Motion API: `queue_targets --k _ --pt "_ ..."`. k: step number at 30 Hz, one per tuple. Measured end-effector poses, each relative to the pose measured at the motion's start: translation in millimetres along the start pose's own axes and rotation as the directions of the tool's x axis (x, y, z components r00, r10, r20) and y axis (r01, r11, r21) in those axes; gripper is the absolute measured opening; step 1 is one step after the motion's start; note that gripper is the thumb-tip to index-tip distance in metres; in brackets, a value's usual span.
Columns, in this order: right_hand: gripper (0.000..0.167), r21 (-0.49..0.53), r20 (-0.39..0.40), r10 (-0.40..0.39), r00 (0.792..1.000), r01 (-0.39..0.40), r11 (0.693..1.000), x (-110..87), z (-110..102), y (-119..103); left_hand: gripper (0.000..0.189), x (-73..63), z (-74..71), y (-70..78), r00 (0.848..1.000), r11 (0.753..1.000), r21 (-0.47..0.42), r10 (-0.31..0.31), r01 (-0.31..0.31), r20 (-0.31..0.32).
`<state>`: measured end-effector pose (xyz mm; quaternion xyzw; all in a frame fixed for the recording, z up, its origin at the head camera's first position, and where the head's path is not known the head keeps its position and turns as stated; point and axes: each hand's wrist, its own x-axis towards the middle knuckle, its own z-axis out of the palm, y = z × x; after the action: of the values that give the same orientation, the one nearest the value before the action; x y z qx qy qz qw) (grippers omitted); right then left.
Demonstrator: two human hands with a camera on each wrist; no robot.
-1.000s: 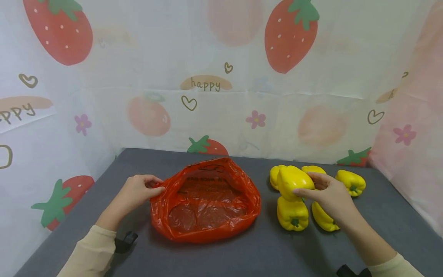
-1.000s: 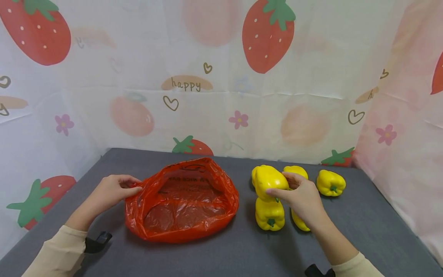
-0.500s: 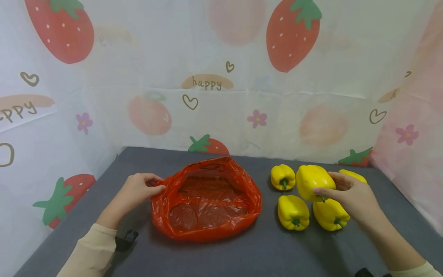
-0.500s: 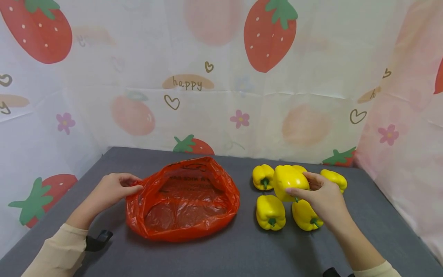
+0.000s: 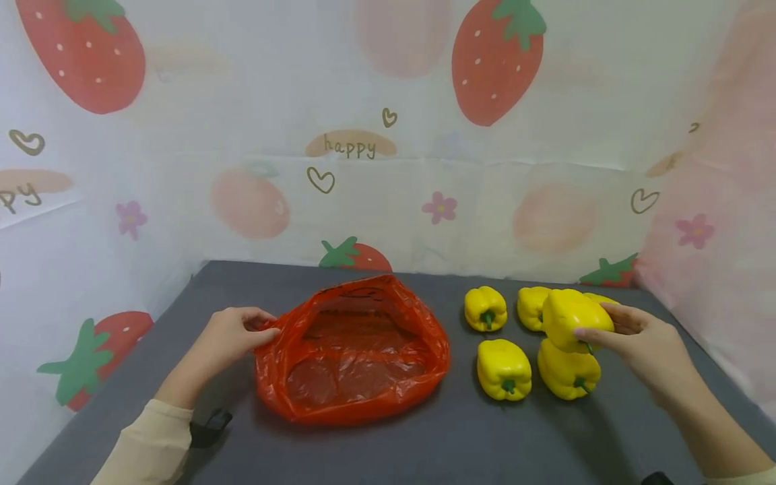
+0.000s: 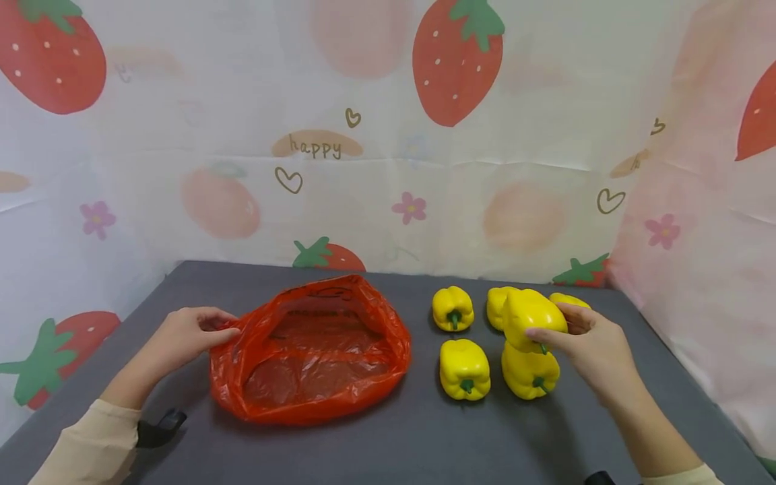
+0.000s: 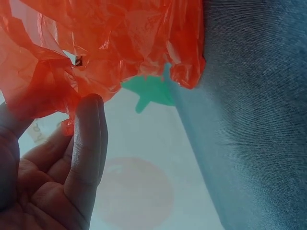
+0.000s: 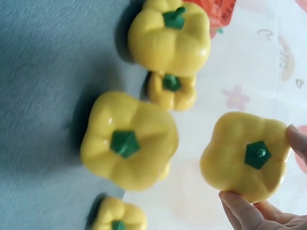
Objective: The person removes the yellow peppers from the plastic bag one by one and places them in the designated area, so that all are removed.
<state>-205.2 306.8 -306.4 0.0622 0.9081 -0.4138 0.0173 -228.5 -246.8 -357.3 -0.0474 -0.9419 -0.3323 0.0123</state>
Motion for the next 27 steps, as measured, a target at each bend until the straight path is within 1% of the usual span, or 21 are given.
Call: queue_targets --k 4,9,12,16,19,27 --pt "0.099 -0.001 -0.006 0.009 1.0 -0.009 1.0 0.8 -8 11 0.036 -2.4 -1.4 -1.1 1.0 1.0 0.007 -0.01 0.01 0.013" --pt "0.1 -0.011 -0.013 0.023 1.0 -0.023 1.0 1.8 -19 26 0.036 -0.2 -4.0 0.3 1.0 1.0 0.009 -0.005 0.004 0.019" --pt "0.1 -0.019 -0.016 0.03 0.999 -0.03 0.999 3.4 -25 33 0.035 1.8 -4.2 1.1 1.0 0.999 0.031 0.005 -0.005 0.018" --pt "0.098 -0.04 -0.033 0.038 0.999 -0.039 0.998 4.7 -29 43 0.035 3.2 -3.7 0.6 1.0 0.999 0.051 0.014 -0.015 0.02" --pt "0.097 -0.064 -0.039 0.043 0.998 -0.046 0.997 4.7 -31 50 0.035 2.2 -3.3 0.3 1.0 0.999 0.045 0.006 -0.007 0.017" --pt "0.098 -0.101 -0.004 0.058 0.998 -0.058 0.993 5.9 -37 66 0.035 -0.2 -6.3 -3.8 1.0 0.999 0.049 -0.015 0.015 0.017"
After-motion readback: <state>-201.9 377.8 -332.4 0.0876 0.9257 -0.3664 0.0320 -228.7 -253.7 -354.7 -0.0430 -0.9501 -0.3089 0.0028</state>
